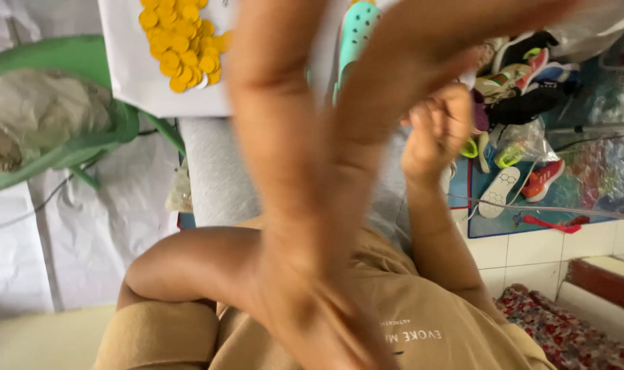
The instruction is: The person sits and stuffs a pair of teal clogs with crumpled paper and a white plastic bag to maintain their shape. They then pick up a small yellow circular object and a black string from the table.
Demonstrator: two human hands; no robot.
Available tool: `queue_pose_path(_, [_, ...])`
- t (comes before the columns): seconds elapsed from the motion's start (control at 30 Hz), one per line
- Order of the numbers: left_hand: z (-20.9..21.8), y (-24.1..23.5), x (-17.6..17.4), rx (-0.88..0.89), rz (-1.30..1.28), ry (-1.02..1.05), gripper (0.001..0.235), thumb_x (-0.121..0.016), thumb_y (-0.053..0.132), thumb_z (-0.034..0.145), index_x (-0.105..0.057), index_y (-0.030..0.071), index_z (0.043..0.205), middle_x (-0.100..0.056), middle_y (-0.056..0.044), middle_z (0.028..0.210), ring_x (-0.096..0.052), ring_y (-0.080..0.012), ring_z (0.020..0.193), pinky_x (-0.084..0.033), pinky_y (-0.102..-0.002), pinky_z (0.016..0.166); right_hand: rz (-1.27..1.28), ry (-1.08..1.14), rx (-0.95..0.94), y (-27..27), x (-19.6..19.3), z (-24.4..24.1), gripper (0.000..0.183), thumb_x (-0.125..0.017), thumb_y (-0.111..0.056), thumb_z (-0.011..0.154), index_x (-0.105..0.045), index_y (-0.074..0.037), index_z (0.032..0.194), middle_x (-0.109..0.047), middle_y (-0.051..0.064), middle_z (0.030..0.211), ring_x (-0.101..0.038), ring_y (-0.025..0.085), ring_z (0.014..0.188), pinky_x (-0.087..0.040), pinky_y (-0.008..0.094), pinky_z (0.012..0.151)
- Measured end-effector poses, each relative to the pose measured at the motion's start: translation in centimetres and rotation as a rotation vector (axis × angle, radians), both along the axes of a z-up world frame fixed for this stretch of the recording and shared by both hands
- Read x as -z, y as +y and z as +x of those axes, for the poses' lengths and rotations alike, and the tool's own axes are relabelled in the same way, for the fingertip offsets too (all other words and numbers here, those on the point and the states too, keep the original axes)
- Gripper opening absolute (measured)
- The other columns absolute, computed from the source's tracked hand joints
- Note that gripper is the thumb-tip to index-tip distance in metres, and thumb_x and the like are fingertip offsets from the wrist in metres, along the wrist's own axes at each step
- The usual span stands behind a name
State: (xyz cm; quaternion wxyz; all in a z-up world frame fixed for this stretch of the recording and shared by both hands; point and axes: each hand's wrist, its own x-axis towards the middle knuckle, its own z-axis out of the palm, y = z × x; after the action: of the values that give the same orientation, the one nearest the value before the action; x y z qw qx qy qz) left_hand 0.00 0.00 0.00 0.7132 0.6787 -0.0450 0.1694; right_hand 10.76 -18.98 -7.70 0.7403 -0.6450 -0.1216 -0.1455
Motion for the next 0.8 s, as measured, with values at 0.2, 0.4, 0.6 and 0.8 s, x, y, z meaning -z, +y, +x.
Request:
queue_pose_path(0.2, [7.9, 0.1, 0.3, 0.122, 0.022, -0.094, 0.100, -0.084, 0.017, 0.086, -0.019, 0.025, 0.163, -0.053, -0.010, 0.152, -0.056, -0.0273, 0.145, -0.045, -0.050, 0.130, -0.517, -0.149, 0.326, -3.2, 5.9, 4.2, 0.018, -0.055, 0.006, 0.089, -0.056, -0.002, 0.106, -0.059, 0.007, 0.098, -0.054, 0.016, 0.082, -0.044, 0.027, 0.078])
queue_pose_path(0.4, [9.1, -1.5, 13.4, -0.118, 0.578, -0.066, 0.077, -0.089, 0.013, 0.079, -0.042, -0.002, 0.138, -0.051, -0.020, 0.133, -0.053, -0.0370, 0.122, -0.046, -0.047, 0.107, -0.945, -0.185, 0.515, -7.2, 11.4, 7.1, 0.048, -0.066, 0.004, 0.086, -0.051, -0.006, 0.131, -0.054, 0.014, 0.136, -0.052, 0.036, 0.128, -0.038, 0.050, 0.111])
queue_pose_path(0.6, [8.8, -2.2, 16.9, -0.027, 0.958, -0.222, 0.058, -0.084, 0.023, 0.084, -0.056, 0.009, 0.132, -0.048, -0.015, 0.142, -0.045, -0.0369, 0.139, -0.028, -0.060, 0.122, -1.346, 0.014, 0.580, -10.2, 17.0, 12.7, 0.083, -0.077, -0.013, 0.088, -0.031, -0.008, 0.156, -0.028, 0.018, 0.164, -0.017, 0.042, 0.154, -0.014, 0.076, 0.117])
queue_pose_path(0.8, [9.2, -2.1, 18.1, 0.008, 1.039, -0.221, 0.038, -0.075, 0.023, 0.089, -0.059, 0.008, 0.121, -0.048, -0.015, 0.137, -0.044, -0.0348, 0.136, -0.027, -0.057, 0.121, -1.469, 0.256, 0.464, -9.3, 15.4, 15.5, 0.054, -0.071, -0.014, 0.087, -0.050, -0.009, 0.136, -0.046, 0.019, 0.140, -0.039, 0.042, 0.132, -0.018, 0.083, 0.102])
